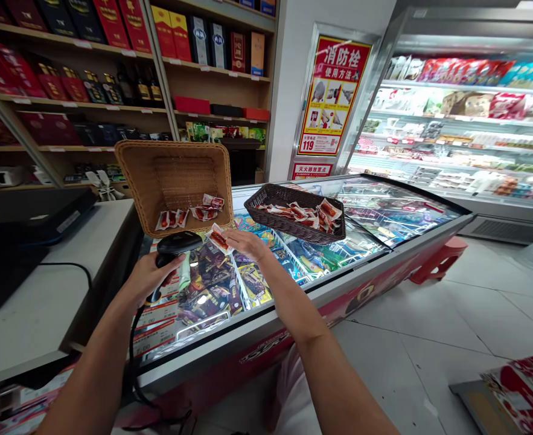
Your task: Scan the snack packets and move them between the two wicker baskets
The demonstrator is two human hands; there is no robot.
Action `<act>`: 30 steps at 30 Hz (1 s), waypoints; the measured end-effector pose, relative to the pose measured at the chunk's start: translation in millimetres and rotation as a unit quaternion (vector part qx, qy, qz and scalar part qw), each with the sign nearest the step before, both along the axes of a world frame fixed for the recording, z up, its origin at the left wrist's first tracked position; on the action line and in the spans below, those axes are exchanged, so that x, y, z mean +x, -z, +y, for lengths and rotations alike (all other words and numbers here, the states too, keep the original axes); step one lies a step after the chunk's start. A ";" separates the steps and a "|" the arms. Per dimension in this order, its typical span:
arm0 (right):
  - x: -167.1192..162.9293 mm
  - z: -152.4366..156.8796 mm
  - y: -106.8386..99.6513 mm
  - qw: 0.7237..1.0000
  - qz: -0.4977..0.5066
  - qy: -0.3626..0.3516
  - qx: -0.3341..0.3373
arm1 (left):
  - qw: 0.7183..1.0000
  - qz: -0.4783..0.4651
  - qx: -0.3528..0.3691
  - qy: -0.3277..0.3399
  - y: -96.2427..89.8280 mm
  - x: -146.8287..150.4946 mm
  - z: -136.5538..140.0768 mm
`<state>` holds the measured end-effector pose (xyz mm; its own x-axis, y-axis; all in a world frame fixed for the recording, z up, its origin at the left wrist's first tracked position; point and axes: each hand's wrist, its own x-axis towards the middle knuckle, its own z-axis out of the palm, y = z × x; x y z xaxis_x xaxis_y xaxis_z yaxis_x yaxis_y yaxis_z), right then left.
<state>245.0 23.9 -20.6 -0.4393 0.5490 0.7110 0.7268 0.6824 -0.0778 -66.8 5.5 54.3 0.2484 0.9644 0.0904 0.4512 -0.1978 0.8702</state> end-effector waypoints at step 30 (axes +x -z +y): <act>-103.6 154.0 -59.1 0.871 -0.049 0.420 -0.249 | 0.951 -0.259 -0.023 -0.165 14.7 4.3 8.3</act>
<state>141.5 177.9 38.4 0.2207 0.9361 0.2740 0.9734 -0.1937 -0.1223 -62.4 13.9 39.5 -0.1355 0.9880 0.0745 -0.0105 -0.0766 0.9970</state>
